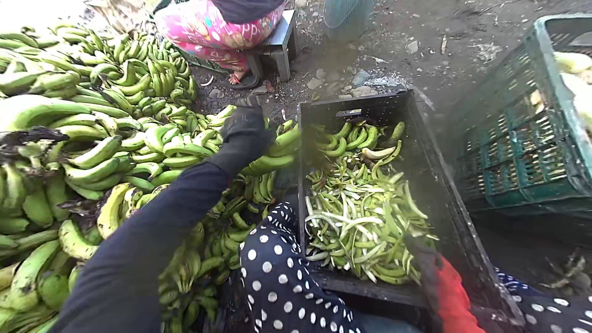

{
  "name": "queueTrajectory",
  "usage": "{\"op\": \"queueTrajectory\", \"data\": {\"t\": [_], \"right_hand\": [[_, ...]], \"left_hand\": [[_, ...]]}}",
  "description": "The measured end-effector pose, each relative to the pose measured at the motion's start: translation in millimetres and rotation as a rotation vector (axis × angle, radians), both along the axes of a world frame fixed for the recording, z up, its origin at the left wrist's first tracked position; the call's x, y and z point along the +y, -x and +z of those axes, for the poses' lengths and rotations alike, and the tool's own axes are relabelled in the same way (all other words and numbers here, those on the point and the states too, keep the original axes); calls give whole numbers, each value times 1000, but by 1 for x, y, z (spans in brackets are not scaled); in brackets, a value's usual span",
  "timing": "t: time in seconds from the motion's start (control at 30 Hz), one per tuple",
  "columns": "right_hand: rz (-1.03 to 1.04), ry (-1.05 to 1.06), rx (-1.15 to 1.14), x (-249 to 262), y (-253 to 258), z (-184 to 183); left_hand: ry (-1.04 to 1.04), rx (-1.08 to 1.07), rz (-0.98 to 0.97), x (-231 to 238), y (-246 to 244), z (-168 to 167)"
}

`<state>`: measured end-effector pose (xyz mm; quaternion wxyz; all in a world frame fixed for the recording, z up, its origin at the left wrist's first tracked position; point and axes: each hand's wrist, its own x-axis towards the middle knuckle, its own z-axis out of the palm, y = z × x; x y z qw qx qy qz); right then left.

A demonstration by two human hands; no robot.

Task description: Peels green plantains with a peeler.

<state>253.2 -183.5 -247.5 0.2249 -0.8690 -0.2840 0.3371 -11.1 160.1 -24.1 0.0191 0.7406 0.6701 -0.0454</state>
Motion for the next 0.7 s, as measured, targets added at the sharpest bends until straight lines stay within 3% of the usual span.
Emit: {"op": "queueTrajectory", "data": {"t": [0.13,0.23,0.27,0.33,0.4,0.47,0.57,0.6,0.63,0.7], "right_hand": [[-67,-124,71,1,-2,11],[-134,-423,159,2,-10,35],[-170,-568,225,3,-15,45],[-187,-855,321,1,-34,66],[-221,-999,286,-5,-62,94],[-202,-1048,131,-14,-93,122],[-149,-1004,-25,-33,-141,156],[-181,-1033,-22,-40,-162,144],[-213,-1107,-9,-51,-191,105],[-190,-1260,55,-89,-282,-52]], "left_hand": [[-58,59,-134,-22,-29,68],[-431,113,-502,16,-15,50],[-431,93,-587,17,-24,53],[-188,-70,-672,-20,-64,83],[217,-324,-542,-72,-116,122],[187,-344,-600,-93,-139,132],[62,-92,-782,-83,-152,112],[108,-35,-802,-82,-154,101],[184,3,-805,-83,-157,87],[329,85,-808,-81,-164,48]]}}
